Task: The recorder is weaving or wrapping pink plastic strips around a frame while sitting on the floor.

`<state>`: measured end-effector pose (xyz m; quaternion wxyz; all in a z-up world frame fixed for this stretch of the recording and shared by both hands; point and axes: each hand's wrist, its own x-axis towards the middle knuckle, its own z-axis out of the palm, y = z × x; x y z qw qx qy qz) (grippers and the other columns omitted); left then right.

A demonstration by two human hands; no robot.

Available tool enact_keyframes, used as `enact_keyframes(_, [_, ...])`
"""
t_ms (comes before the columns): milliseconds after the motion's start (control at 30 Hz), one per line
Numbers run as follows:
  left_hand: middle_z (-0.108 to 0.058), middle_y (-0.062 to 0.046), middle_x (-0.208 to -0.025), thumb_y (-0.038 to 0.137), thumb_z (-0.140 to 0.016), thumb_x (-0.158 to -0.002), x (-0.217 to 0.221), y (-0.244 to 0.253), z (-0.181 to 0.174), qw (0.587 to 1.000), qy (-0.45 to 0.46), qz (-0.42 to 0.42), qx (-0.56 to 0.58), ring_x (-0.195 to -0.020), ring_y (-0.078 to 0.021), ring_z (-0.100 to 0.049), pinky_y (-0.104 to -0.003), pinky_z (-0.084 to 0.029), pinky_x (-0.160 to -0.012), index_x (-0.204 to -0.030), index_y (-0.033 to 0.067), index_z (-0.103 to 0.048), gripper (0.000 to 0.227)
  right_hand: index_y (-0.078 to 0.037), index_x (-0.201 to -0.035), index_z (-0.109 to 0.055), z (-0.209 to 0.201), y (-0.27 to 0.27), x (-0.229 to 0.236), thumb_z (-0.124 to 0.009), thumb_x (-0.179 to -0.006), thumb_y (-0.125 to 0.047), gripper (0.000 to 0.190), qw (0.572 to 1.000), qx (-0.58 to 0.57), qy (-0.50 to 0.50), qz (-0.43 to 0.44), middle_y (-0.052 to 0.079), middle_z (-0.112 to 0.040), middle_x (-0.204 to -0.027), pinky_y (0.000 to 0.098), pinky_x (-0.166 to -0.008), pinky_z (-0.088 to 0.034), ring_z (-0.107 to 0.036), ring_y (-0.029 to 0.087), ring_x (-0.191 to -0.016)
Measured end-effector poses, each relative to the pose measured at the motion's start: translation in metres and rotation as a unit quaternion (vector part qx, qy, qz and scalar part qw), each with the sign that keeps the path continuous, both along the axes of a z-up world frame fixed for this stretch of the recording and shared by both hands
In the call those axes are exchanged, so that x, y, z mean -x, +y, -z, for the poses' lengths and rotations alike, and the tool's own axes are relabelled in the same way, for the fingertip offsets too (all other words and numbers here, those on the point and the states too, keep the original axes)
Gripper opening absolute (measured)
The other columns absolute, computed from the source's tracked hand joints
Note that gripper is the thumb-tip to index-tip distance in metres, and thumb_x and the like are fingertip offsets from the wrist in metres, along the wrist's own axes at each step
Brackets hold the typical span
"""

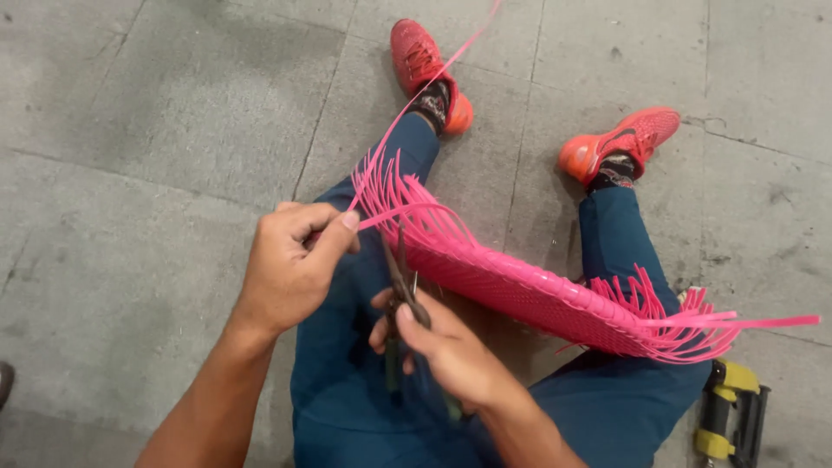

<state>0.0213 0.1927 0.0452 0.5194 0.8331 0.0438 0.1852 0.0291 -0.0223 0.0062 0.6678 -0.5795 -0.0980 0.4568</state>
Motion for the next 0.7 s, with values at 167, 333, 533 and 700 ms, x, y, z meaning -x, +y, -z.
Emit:
enact_keyframes(167, [-0.057, -0.004, -0.055, 0.018, -0.064, -0.098, 0.002, -0.006, -0.003, 0.998, 0.021, 0.024, 0.056, -0.051, -0.0109, -0.05, -0.03, -0.039, -0.053, -0.07, 0.0013, -0.067, 0.033, -0.008, -0.132, -0.054, 0.003, 0.011, -0.003, -0.047, -0.104, -0.039, 0.042, 0.999, -0.032, 0.002, 0.025, 0.005, -0.068, -0.098, 0.0267, -0.068, -0.048, -0.064, 0.012, -0.09])
enact_keyframes(333, [-0.058, -0.004, -0.059, 0.017, -0.065, -0.1, 0.01, -0.001, -0.004, 0.999, -0.022, 0.037, 0.008, -0.06, -0.0147, -0.052, -0.032, -0.042, -0.062, -0.073, 0.0026, -0.068, 0.031, -0.002, -0.12, -0.059, 0.006, -0.009, 0.02, -0.045, -0.109, -0.043, 0.044, 0.995, 0.012, 0.005, 0.104, 0.007, -0.062, -0.081, 0.029, -0.059, -0.047, -0.059, 0.015, -0.067])
enact_keyframes(533, [-0.061, -0.006, -0.083, 0.034, -0.06, -0.111, 0.018, 0.033, -0.03, 0.954, -0.239, 0.027, -0.179, -0.08, -0.02, -0.056, -0.031, -0.043, -0.072, -0.096, 0.0047, -0.07, 0.035, -0.004, -0.113, -0.06, 0.115, -0.28, 0.06, -0.043, -0.11, -0.054, 0.053, 0.887, 0.036, -0.214, 0.407, 0.013, -0.068, -0.083, 0.0425, -0.063, -0.058, -0.068, 0.025, -0.07])
enact_keyframes(700, [-0.064, -0.01, -0.089, 0.04, -0.056, -0.11, -0.001, 0.048, -0.03, 0.947, -0.287, 0.045, -0.137, -0.079, -0.0192, -0.058, -0.028, -0.044, -0.069, -0.104, 0.0047, -0.07, 0.039, 0.008, -0.1, -0.049, 0.253, -0.491, 0.127, -0.034, -0.122, -0.058, 0.072, 0.666, 0.362, -0.331, 0.562, 0.015, -0.051, -0.062, 0.0387, -0.054, -0.042, -0.049, 0.025, -0.053])
